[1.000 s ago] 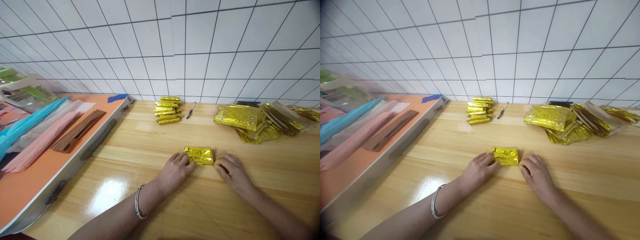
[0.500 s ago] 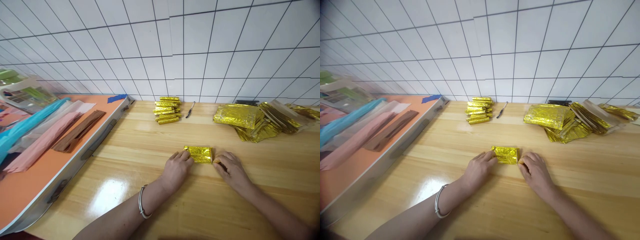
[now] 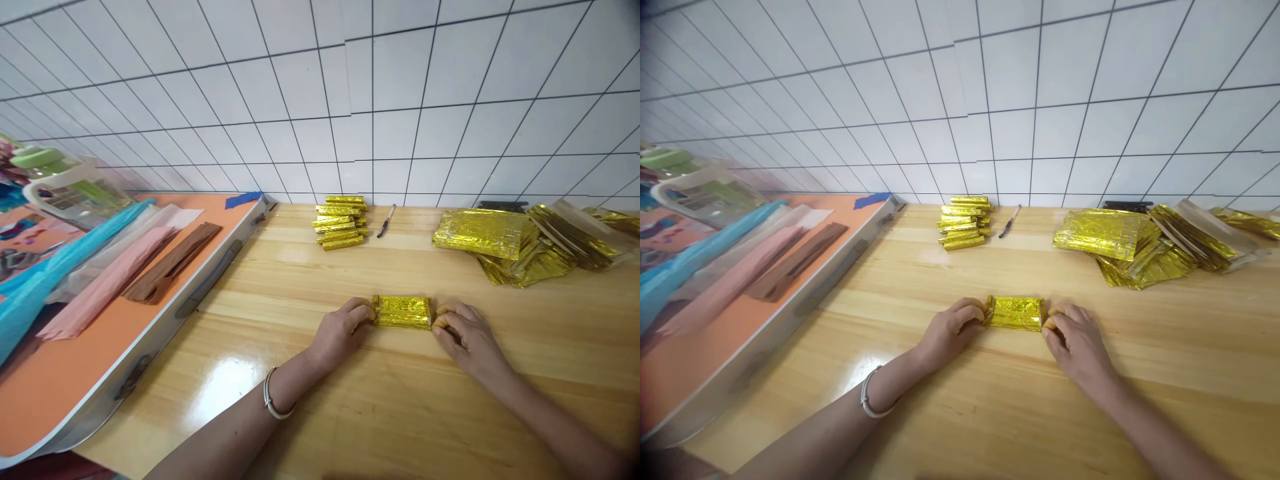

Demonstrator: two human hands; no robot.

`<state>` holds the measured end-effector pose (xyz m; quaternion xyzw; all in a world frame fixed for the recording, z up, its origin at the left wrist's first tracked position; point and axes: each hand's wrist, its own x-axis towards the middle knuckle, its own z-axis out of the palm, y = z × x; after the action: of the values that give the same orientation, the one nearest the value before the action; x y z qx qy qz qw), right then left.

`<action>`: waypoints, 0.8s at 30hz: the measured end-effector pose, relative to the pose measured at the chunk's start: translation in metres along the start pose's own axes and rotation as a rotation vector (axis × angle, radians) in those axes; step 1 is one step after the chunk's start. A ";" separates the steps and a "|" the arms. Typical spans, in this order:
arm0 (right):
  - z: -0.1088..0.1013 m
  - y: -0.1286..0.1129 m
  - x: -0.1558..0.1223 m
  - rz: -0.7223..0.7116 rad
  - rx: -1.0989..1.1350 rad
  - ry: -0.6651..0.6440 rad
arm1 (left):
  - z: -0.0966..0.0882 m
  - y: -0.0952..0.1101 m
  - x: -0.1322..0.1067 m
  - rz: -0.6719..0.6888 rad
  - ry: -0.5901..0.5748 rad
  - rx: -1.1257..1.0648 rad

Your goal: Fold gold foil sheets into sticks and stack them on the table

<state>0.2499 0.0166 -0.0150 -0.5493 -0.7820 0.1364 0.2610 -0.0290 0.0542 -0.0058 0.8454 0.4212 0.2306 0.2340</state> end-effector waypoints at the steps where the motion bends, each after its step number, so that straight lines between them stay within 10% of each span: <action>1: 0.000 0.000 0.000 0.000 -0.003 -0.005 | 0.001 -0.001 0.000 0.012 0.007 -0.011; 13: 0.000 0.002 -0.002 0.012 -0.014 -0.007 | -0.002 0.004 -0.005 0.211 -0.059 0.176; 24: -0.002 0.003 -0.002 0.006 0.003 -0.021 | 0.002 0.008 -0.004 0.105 -0.057 0.155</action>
<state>0.2534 0.0160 -0.0153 -0.5498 -0.7829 0.1441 0.2531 -0.0256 0.0462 -0.0036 0.8881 0.3859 0.1853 0.1674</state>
